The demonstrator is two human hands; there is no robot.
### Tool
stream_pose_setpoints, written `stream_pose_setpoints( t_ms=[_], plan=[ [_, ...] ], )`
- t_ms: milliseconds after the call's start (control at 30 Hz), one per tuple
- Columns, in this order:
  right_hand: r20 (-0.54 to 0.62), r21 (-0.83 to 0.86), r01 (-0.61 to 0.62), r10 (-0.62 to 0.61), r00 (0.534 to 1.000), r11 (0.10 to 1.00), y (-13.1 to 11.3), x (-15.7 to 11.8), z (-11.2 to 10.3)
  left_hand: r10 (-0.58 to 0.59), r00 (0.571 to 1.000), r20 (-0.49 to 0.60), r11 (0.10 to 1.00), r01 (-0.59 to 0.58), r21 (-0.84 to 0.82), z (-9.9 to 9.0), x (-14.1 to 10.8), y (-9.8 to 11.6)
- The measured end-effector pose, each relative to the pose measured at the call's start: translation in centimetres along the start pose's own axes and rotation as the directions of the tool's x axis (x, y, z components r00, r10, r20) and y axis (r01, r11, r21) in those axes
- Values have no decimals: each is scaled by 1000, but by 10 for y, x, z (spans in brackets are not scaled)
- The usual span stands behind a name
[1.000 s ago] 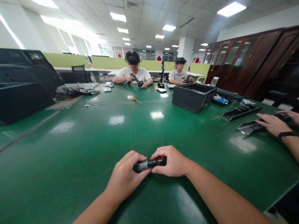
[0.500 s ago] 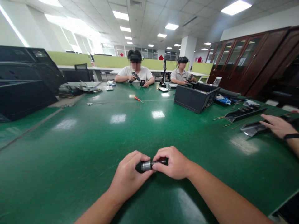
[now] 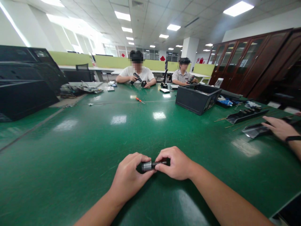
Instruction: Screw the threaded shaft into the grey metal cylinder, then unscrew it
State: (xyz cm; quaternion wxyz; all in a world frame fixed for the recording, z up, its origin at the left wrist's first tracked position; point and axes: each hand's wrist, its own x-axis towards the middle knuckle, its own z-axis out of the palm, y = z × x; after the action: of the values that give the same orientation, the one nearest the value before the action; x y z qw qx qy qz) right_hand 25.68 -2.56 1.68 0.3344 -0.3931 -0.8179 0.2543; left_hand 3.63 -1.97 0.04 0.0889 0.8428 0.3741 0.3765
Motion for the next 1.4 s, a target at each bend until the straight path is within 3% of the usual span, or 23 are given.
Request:
stream_pose_setpoints(
  t_ms=[1400],
  plan=[
    [-22, 7, 5, -4, 1000, 1000, 2, -1, -3, 22, 999, -38, 1000, -22, 1, -1, 1, -2]
  ],
)
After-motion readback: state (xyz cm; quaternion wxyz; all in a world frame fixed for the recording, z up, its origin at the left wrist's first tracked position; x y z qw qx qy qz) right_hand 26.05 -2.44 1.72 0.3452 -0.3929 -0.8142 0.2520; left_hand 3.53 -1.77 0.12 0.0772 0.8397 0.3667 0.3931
